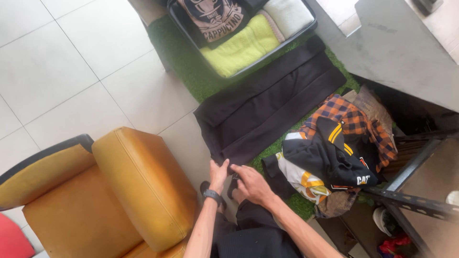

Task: The person folds a pair of black trousers and a black polo shirt on a green artificial turf mat. The person places the folded trousers into an open suitcase that already contains other folded clothes and towels. The person continues to fold the polo shirt.

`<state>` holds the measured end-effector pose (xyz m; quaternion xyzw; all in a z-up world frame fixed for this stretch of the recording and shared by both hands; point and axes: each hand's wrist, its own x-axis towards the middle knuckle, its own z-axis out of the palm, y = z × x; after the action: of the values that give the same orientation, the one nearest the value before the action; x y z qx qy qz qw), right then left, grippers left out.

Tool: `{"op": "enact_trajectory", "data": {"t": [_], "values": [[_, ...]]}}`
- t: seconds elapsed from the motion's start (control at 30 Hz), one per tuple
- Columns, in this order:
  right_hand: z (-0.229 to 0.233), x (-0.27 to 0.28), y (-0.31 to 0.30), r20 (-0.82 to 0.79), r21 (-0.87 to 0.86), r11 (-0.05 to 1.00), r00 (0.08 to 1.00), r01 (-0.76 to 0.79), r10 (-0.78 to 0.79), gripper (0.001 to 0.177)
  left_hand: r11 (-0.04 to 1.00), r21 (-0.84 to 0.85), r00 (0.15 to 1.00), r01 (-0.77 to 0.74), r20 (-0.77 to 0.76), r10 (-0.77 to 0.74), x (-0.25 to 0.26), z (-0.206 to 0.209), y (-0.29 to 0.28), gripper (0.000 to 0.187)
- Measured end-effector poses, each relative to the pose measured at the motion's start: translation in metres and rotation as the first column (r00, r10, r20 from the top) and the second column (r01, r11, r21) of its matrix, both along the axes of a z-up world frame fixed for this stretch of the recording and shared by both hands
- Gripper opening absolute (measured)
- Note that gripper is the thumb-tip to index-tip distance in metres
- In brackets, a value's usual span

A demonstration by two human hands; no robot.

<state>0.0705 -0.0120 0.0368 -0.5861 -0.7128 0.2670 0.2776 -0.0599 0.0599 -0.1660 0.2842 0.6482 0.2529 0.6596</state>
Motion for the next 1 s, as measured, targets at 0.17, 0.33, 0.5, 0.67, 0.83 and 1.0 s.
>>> {"op": "enact_trajectory", "data": {"t": [0.17, 0.33, 0.5, 0.67, 0.83, 1.0], "values": [[0.024, 0.072, 0.03, 0.109, 0.122, 0.964, 0.963, 0.234, -0.248, 0.037, 0.956, 0.251, 0.94, 0.152, -0.335, -0.061, 0.002, 0.042, -0.009, 0.067], [0.039, 0.183, 0.064, 0.234, 0.076, 0.92, 0.89, 0.384, -0.39, 0.024, 0.964, 0.203, 0.939, 0.17, -0.329, -0.096, 0.008, 0.116, -0.011, 0.064], [0.001, 0.298, 0.084, 0.227, -0.008, 0.859, 0.838, 0.511, -0.496, 0.028, 0.87, 0.371, 0.89, 0.326, -0.431, -0.149, 0.008, 0.119, -0.016, 0.023], [-0.087, 0.409, 0.105, 0.006, -0.223, 0.658, 0.676, 0.72, -0.737, 0.039, 0.948, 0.193, 0.911, 0.253, -0.376, -0.167, 0.007, 0.099, -0.018, 0.012], [-0.125, 0.472, 0.144, -0.218, -0.469, 0.458, 0.404, 0.755, -0.888, 0.053, 0.988, 0.071, 0.958, 0.135, -0.265, -0.111, 0.003, 0.084, -0.023, 0.015], [-0.141, 0.494, 0.177, -0.193, -0.525, 0.318, 0.253, 0.789, -0.948, 0.065, 0.983, -0.046, 0.894, 0.18, -0.408, -0.183, 0.003, 0.058, -0.027, 0.017]]}}
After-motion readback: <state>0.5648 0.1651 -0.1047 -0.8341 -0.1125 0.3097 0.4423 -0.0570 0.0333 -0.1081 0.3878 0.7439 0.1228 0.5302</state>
